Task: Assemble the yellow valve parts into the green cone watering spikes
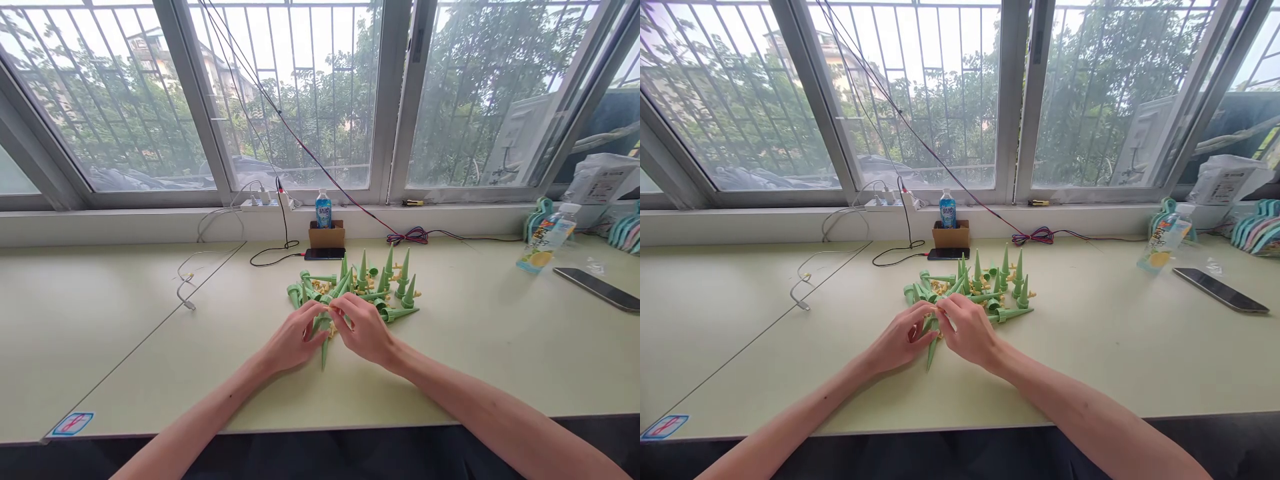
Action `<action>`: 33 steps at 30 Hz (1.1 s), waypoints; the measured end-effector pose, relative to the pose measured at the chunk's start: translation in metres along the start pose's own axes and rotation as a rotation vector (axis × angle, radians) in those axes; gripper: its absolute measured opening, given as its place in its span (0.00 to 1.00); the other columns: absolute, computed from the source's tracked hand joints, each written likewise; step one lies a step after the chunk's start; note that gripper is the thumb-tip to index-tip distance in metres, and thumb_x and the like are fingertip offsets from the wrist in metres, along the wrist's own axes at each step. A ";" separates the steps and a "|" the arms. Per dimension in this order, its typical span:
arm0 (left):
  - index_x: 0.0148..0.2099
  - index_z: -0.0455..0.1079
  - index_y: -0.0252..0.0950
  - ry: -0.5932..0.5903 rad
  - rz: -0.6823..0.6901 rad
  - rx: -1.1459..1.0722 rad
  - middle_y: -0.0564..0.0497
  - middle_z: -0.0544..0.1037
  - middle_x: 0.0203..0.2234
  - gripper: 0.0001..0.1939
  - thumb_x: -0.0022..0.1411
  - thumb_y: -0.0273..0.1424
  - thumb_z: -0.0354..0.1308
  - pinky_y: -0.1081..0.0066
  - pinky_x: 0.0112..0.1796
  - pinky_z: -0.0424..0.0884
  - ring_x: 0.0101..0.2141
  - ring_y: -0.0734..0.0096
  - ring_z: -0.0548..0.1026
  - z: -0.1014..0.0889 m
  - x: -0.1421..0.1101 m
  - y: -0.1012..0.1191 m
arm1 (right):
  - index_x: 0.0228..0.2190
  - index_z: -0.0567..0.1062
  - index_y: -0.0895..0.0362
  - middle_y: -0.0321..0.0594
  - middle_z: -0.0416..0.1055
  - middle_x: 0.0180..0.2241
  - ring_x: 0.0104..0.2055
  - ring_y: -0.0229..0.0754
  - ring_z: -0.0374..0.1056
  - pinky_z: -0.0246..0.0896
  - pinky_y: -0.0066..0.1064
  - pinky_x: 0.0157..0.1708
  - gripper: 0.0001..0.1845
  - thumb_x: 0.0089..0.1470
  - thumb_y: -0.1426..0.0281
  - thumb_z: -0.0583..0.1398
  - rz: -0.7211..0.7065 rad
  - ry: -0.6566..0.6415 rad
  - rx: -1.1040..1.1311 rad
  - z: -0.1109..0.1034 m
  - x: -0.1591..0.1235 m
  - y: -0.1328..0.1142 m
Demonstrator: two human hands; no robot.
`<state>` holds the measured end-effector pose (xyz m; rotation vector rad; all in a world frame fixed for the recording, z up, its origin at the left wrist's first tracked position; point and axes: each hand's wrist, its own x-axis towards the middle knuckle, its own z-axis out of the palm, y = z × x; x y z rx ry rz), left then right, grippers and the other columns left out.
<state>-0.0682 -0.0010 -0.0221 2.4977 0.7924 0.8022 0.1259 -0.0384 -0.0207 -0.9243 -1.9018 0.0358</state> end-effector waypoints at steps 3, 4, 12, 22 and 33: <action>0.51 0.65 0.40 0.044 0.025 0.008 0.51 0.71 0.42 0.13 0.64 0.28 0.56 0.76 0.25 0.68 0.22 0.82 0.66 -0.001 0.000 0.000 | 0.38 0.73 0.56 0.41 0.72 0.33 0.30 0.38 0.66 0.60 0.27 0.27 0.08 0.65 0.72 0.53 0.021 -0.009 -0.003 0.001 0.000 0.001; 0.51 0.65 0.41 0.062 0.031 0.008 0.50 0.71 0.42 0.13 0.64 0.28 0.56 0.76 0.25 0.69 0.23 0.82 0.66 -0.001 0.000 0.000 | 0.38 0.73 0.56 0.41 0.72 0.33 0.30 0.38 0.67 0.60 0.27 0.27 0.08 0.65 0.72 0.53 0.030 -0.012 -0.007 0.001 -0.001 0.001; 0.51 0.64 0.40 0.232 0.019 -0.047 0.50 0.68 0.43 0.13 0.64 0.28 0.55 0.78 0.23 0.72 0.26 0.81 0.69 0.000 0.000 -0.001 | 0.38 0.73 0.57 0.40 0.71 0.31 0.26 0.37 0.65 0.60 0.28 0.29 0.09 0.63 0.74 0.53 0.091 -0.043 -0.062 0.002 -0.001 0.003; 0.46 0.63 0.39 0.303 0.021 -0.065 0.52 0.66 0.38 0.09 0.64 0.28 0.56 0.79 0.24 0.72 0.27 0.81 0.70 -0.003 0.001 0.005 | 0.30 0.72 0.57 0.36 0.67 0.25 0.24 0.36 0.60 0.56 0.27 0.27 0.10 0.61 0.75 0.54 0.107 -0.132 -0.085 0.004 -0.003 0.004; 0.45 0.63 0.39 0.366 0.019 -0.110 0.53 0.65 0.38 0.08 0.64 0.28 0.57 0.78 0.25 0.73 0.26 0.83 0.71 -0.003 0.002 0.006 | 0.33 0.74 0.58 0.38 0.70 0.27 0.25 0.37 0.63 0.57 0.28 0.28 0.10 0.61 0.76 0.53 0.111 -0.135 -0.064 0.005 -0.002 0.004</action>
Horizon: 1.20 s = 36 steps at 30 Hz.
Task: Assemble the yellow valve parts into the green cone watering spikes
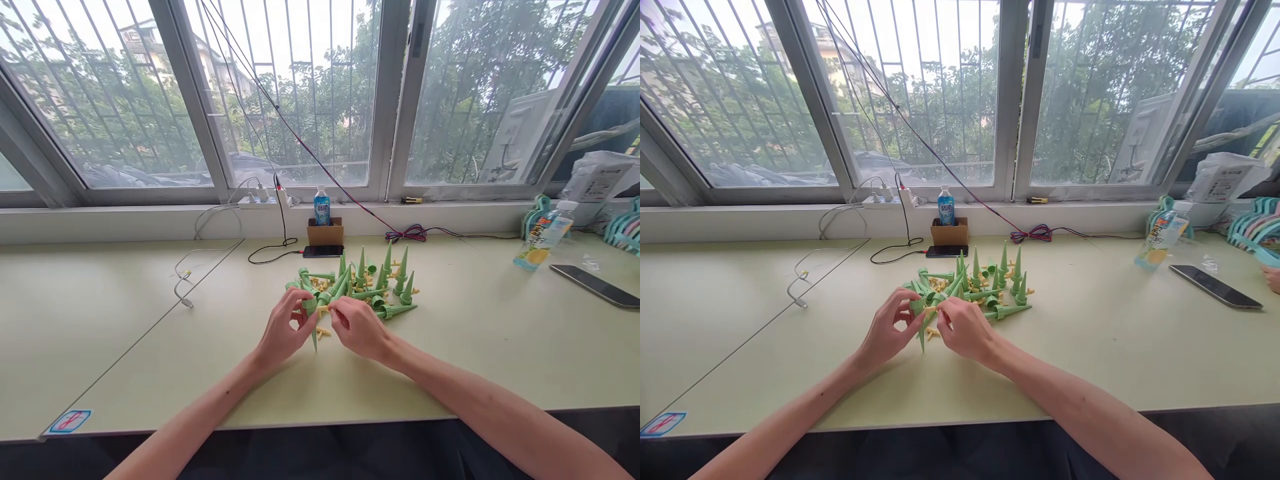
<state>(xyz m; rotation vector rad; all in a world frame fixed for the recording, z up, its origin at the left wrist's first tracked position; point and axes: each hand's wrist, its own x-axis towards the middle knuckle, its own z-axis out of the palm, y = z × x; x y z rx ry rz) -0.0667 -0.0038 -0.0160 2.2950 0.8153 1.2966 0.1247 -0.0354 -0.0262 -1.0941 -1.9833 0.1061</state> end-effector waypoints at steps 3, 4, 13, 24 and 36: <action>0.45 0.63 0.39 0.012 -0.002 -0.012 0.53 0.65 0.38 0.08 0.64 0.28 0.57 0.79 0.25 0.74 0.27 0.83 0.71 0.000 0.000 0.000 | 0.34 0.74 0.58 0.38 0.71 0.27 0.25 0.38 0.63 0.58 0.28 0.28 0.10 0.61 0.76 0.53 0.004 0.022 0.018 -0.001 0.000 -0.001; 0.45 0.63 0.39 0.012 -0.004 -0.012 0.53 0.65 0.38 0.08 0.64 0.28 0.57 0.79 0.25 0.74 0.27 0.83 0.71 0.000 0.000 0.000 | 0.33 0.74 0.58 0.38 0.71 0.27 0.25 0.38 0.63 0.59 0.29 0.28 0.11 0.61 0.76 0.53 0.007 0.036 0.023 -0.002 0.000 -0.001; 0.45 0.63 0.39 -0.004 -0.009 -0.022 0.52 0.66 0.38 0.08 0.64 0.28 0.57 0.78 0.26 0.75 0.27 0.82 0.71 0.000 -0.001 0.000 | 0.34 0.74 0.57 0.40 0.73 0.29 0.26 0.38 0.65 0.60 0.29 0.29 0.11 0.63 0.75 0.51 -0.001 0.066 0.071 -0.003 0.000 -0.002; 0.47 0.63 0.39 -0.040 0.004 -0.080 0.53 0.65 0.38 0.11 0.63 0.26 0.57 0.77 0.27 0.74 0.29 0.79 0.73 -0.002 -0.002 0.001 | 0.37 0.73 0.57 0.40 0.73 0.31 0.28 0.38 0.66 0.59 0.28 0.29 0.10 0.66 0.72 0.52 -0.004 0.025 0.159 -0.002 -0.001 0.000; 0.50 0.63 0.40 -0.116 0.049 0.036 0.53 0.70 0.38 0.16 0.61 0.28 0.60 0.79 0.23 0.70 0.23 0.84 0.68 -0.001 -0.003 -0.001 | 0.35 0.71 0.57 0.33 0.68 0.23 0.23 0.35 0.61 0.57 0.25 0.28 0.11 0.67 0.70 0.51 0.043 -0.074 0.274 -0.002 -0.001 -0.001</action>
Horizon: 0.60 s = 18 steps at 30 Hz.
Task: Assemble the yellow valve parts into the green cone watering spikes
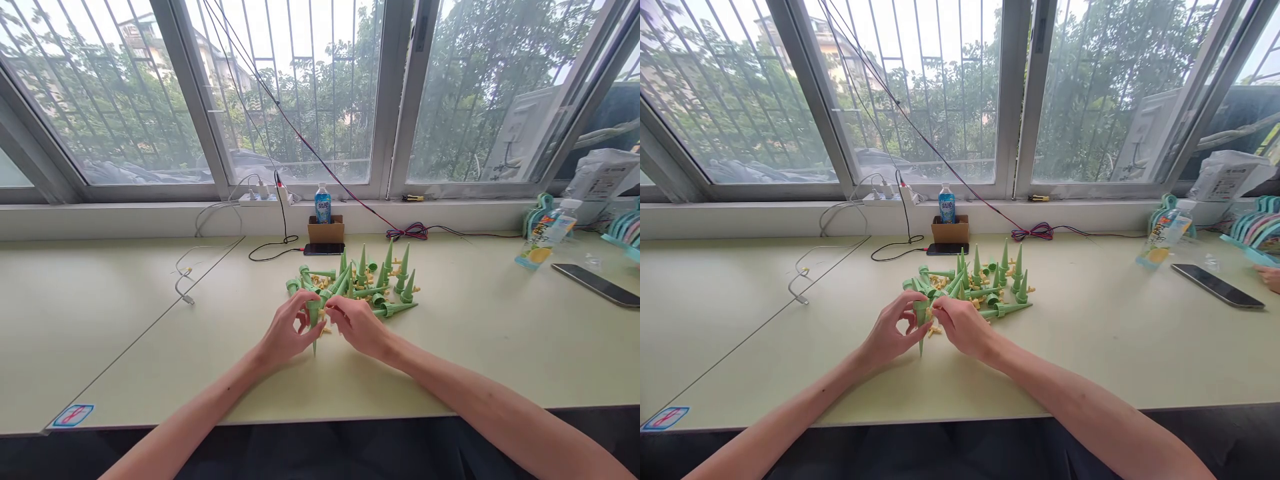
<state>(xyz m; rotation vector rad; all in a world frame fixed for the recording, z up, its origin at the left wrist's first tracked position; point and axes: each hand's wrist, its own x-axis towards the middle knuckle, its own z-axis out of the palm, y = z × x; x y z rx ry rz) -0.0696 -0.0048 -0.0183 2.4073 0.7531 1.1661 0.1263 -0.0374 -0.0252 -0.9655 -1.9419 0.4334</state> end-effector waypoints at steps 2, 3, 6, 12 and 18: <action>0.49 0.63 0.40 0.000 0.002 0.020 0.53 0.70 0.38 0.15 0.61 0.28 0.60 0.79 0.23 0.70 0.23 0.85 0.67 0.000 0.000 -0.001 | 0.35 0.71 0.57 0.32 0.67 0.22 0.22 0.34 0.60 0.56 0.25 0.27 0.12 0.67 0.69 0.50 0.014 -0.010 0.010 0.000 -0.001 0.001; 0.49 0.63 0.40 0.003 0.003 0.027 0.54 0.70 0.37 0.15 0.61 0.28 0.60 0.79 0.23 0.70 0.22 0.85 0.67 0.000 0.000 -0.001 | 0.35 0.71 0.56 0.32 0.67 0.23 0.22 0.34 0.60 0.56 0.25 0.28 0.12 0.67 0.69 0.50 0.019 -0.007 0.010 0.000 -0.001 0.001; 0.49 0.63 0.40 0.015 0.005 0.030 0.53 0.70 0.38 0.15 0.61 0.28 0.60 0.79 0.23 0.70 0.22 0.85 0.67 0.000 0.001 0.000 | 0.38 0.71 0.56 0.34 0.70 0.25 0.24 0.35 0.62 0.56 0.25 0.29 0.09 0.66 0.68 0.52 0.028 -0.003 0.012 0.001 -0.001 0.000; 0.49 0.63 0.39 0.027 -0.002 0.021 0.53 0.70 0.37 0.14 0.61 0.28 0.60 0.79 0.22 0.70 0.22 0.84 0.67 0.000 0.002 0.001 | 0.39 0.70 0.56 0.36 0.71 0.28 0.26 0.36 0.63 0.57 0.26 0.30 0.06 0.65 0.71 0.53 -0.003 -0.010 0.003 0.002 -0.001 0.000; 0.49 0.63 0.39 0.030 0.018 0.043 0.53 0.70 0.36 0.15 0.61 0.27 0.60 0.79 0.23 0.70 0.23 0.84 0.67 0.000 0.000 0.000 | 0.33 0.69 0.57 0.36 0.69 0.26 0.25 0.36 0.61 0.54 0.26 0.28 0.12 0.67 0.69 0.50 -0.010 -0.033 -0.039 0.002 -0.001 0.004</action>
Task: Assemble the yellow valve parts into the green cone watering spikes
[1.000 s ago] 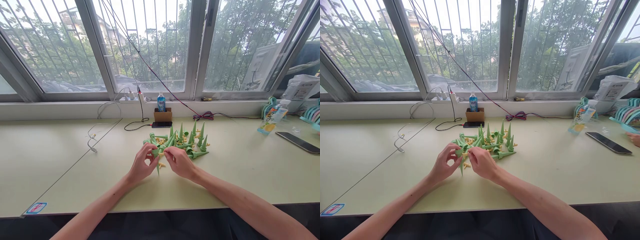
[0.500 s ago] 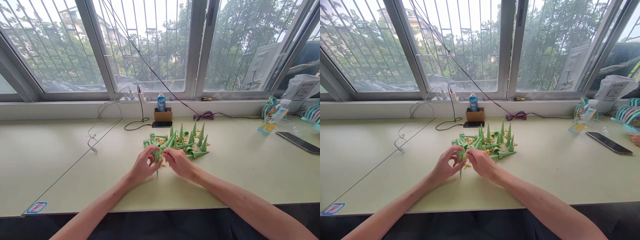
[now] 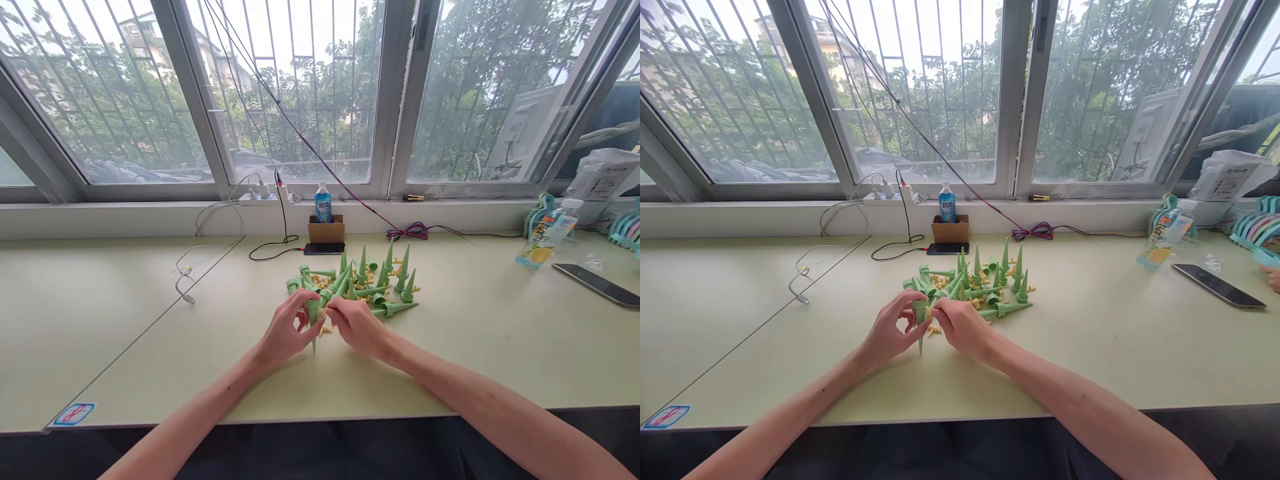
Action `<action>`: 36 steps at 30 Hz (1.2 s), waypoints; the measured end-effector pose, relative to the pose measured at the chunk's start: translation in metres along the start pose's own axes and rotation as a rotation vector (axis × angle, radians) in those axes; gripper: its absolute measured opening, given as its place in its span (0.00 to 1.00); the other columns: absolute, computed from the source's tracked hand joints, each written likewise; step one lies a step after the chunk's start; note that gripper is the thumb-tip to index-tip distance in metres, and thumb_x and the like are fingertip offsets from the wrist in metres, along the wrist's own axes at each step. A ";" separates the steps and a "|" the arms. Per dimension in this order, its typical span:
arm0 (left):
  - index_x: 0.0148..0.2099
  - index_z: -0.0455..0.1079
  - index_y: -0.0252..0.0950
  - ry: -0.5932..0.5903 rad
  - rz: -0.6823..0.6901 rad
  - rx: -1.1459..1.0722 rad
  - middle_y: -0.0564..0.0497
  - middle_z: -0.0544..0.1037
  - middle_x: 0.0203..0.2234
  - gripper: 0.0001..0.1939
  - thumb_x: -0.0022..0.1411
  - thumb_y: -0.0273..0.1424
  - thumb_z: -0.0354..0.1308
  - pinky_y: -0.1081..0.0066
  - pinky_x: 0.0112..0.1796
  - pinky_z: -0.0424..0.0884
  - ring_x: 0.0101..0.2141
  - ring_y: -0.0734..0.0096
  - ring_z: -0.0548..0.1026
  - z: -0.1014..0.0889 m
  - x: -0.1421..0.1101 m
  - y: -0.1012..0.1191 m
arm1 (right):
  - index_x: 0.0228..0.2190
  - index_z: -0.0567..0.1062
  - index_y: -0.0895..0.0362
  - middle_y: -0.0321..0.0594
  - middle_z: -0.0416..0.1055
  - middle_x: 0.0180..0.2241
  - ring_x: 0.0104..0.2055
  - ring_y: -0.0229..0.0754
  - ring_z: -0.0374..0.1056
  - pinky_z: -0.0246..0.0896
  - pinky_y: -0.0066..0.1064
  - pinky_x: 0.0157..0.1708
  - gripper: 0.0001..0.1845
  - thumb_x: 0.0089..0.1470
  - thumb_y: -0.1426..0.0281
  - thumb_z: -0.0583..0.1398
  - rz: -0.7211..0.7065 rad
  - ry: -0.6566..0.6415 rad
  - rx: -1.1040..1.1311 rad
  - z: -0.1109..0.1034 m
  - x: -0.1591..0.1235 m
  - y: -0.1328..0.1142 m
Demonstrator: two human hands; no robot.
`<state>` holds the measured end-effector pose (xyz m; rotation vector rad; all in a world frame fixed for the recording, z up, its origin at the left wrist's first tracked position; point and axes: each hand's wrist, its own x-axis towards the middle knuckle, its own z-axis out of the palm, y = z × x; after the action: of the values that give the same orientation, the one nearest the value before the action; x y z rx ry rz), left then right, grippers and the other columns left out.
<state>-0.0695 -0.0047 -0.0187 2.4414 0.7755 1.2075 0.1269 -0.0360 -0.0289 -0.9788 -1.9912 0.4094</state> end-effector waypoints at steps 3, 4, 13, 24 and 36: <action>0.49 0.63 0.39 0.002 0.007 0.006 0.53 0.70 0.37 0.15 0.61 0.28 0.60 0.79 0.22 0.70 0.23 0.84 0.67 0.000 0.000 0.000 | 0.31 0.69 0.57 0.36 0.69 0.25 0.25 0.36 0.61 0.54 0.26 0.28 0.14 0.68 0.69 0.49 0.007 0.001 -0.009 -0.001 0.001 0.000; 0.49 0.63 0.39 0.000 0.008 0.006 0.53 0.70 0.37 0.15 0.61 0.28 0.60 0.79 0.22 0.70 0.23 0.84 0.67 0.000 0.000 0.000 | 0.31 0.69 0.57 0.36 0.69 0.25 0.25 0.36 0.61 0.54 0.26 0.28 0.14 0.68 0.69 0.50 0.007 0.000 -0.014 -0.001 0.001 -0.001; 0.49 0.63 0.39 -0.012 0.012 -0.002 0.53 0.69 0.37 0.14 0.61 0.27 0.60 0.79 0.22 0.69 0.23 0.84 0.67 -0.001 0.001 0.002 | 0.31 0.69 0.57 0.37 0.69 0.26 0.25 0.37 0.62 0.54 0.26 0.29 0.12 0.67 0.71 0.51 -0.009 -0.052 -0.037 0.000 0.001 -0.002; 0.49 0.63 0.39 -0.008 0.027 -0.012 0.53 0.70 0.37 0.15 0.61 0.28 0.60 0.79 0.23 0.70 0.22 0.85 0.66 0.000 0.000 0.002 | 0.36 0.69 0.56 0.34 0.70 0.25 0.25 0.37 0.64 0.54 0.26 0.30 0.07 0.67 0.67 0.53 0.086 -0.055 -0.010 -0.002 -0.001 -0.006; 0.49 0.64 0.39 -0.015 0.019 -0.008 0.53 0.70 0.37 0.14 0.61 0.28 0.59 0.79 0.23 0.71 0.23 0.84 0.67 -0.002 0.001 0.004 | 0.25 0.62 0.55 0.33 0.63 0.22 0.22 0.35 0.54 0.48 0.27 0.25 0.19 0.69 0.66 0.49 0.069 -0.030 -0.092 -0.002 0.001 -0.002</action>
<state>-0.0691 -0.0073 -0.0154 2.4544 0.7430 1.1953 0.1273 -0.0367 -0.0259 -1.1071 -2.0222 0.3744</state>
